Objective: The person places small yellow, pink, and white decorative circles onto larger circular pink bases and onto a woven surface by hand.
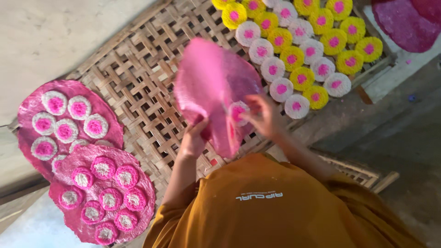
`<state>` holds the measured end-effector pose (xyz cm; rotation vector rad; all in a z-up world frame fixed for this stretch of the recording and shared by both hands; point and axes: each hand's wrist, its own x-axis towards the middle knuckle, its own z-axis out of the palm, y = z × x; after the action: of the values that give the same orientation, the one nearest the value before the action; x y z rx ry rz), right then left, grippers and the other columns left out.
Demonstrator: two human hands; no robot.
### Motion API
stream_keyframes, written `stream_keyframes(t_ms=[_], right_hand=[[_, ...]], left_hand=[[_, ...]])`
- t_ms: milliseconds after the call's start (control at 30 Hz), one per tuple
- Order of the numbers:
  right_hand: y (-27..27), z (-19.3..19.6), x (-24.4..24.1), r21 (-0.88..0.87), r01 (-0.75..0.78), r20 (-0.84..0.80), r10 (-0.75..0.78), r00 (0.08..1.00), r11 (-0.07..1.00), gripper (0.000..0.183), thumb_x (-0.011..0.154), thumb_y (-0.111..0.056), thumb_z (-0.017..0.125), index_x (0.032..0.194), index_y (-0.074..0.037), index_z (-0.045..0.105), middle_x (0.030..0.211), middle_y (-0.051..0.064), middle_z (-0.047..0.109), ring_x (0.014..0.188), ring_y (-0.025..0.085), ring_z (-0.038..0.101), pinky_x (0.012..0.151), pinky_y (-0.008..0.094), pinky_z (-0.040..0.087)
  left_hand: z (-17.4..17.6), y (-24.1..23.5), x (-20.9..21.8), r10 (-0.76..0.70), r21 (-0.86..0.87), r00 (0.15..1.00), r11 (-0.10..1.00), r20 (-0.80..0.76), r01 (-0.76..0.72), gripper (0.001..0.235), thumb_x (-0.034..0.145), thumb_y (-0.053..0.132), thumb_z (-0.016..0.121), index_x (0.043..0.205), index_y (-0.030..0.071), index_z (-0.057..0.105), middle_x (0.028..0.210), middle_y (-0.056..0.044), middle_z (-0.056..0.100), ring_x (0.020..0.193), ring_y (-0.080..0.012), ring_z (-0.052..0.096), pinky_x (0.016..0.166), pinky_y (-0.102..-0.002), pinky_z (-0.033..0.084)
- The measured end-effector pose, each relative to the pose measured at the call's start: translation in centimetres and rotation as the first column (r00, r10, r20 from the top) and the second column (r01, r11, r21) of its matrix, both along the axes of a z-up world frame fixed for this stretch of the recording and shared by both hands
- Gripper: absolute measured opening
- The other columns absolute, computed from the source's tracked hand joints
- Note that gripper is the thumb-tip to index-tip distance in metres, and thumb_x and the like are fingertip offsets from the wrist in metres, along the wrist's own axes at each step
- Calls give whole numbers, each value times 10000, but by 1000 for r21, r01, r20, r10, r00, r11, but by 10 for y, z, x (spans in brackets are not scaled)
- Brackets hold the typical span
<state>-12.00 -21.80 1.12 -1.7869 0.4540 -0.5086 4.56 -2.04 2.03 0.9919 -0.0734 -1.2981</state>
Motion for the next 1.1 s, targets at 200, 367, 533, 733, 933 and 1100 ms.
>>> stream_keyframes(t_ms=[200, 367, 533, 733, 933, 1100], right_hand=[[10, -18, 41, 469, -89, 90, 53, 995, 879, 243, 1001, -78, 691, 1211, 23, 620, 1009, 107, 710, 832, 149, 705, 721, 259, 614], [2, -25, 53, 473, -85, 60, 64, 996, 877, 278, 1009, -123, 714, 1235, 24, 648, 1027, 84, 711, 907, 128, 680, 787, 266, 568], [-29, -45, 82, 656, -77, -103, 190, 976, 751, 235, 945, -179, 742, 1090, 3, 716, 908, 92, 724, 767, 185, 696, 628, 341, 582], [-141, -92, 169, 625, 140, -245, 23, 969, 768, 192, 917, -148, 776, 1082, -67, 723, 997, 24, 743, 893, 132, 725, 751, 285, 590], [-236, -128, 306, 461, 6, -85, 37, 996, 887, 180, 923, -125, 786, 1090, -87, 730, 1010, 19, 729, 882, 107, 700, 751, 245, 570], [-258, -159, 388, 217, -57, -23, 64, 998, 974, 224, 903, -126, 815, 1077, -43, 700, 948, 49, 707, 826, 176, 670, 705, 313, 527]], left_hand=[[25, -7, 0, -1, -152, 999, 988, -39, -5, 615, 878, 214, 657, 1417, -25, 482, 1253, -147, 633, 1188, -287, 627, 1071, -442, 520], [28, -3, 12, 24, -122, 992, 992, -123, -39, 717, 810, 272, 745, 1422, -9, 497, 1259, -101, 649, 1190, -277, 623, 1052, -452, 500], [11, 15, 37, 70, -232, 994, 969, -79, -87, 566, 777, 239, 788, 1285, 73, 601, 1219, -51, 672, 1214, -269, 633, 1123, -478, 517], [-44, 69, 101, 416, -55, 902, 904, -112, -424, 350, 879, 278, 760, 1133, 58, 664, 1143, -90, 706, 1132, -286, 675, 999, -468, 559], [-89, 114, 110, 654, 156, 756, 747, 1, -647, 434, 969, 328, 650, 1242, -9, 650, 1218, -144, 708, 1160, -268, 662, 1002, -406, 551], [-74, 115, 52, 632, 325, 764, 700, 134, -636, 488, 921, 309, 597, 1345, 71, 555, 1262, -103, 702, 1164, -249, 668, 991, -395, 554]])
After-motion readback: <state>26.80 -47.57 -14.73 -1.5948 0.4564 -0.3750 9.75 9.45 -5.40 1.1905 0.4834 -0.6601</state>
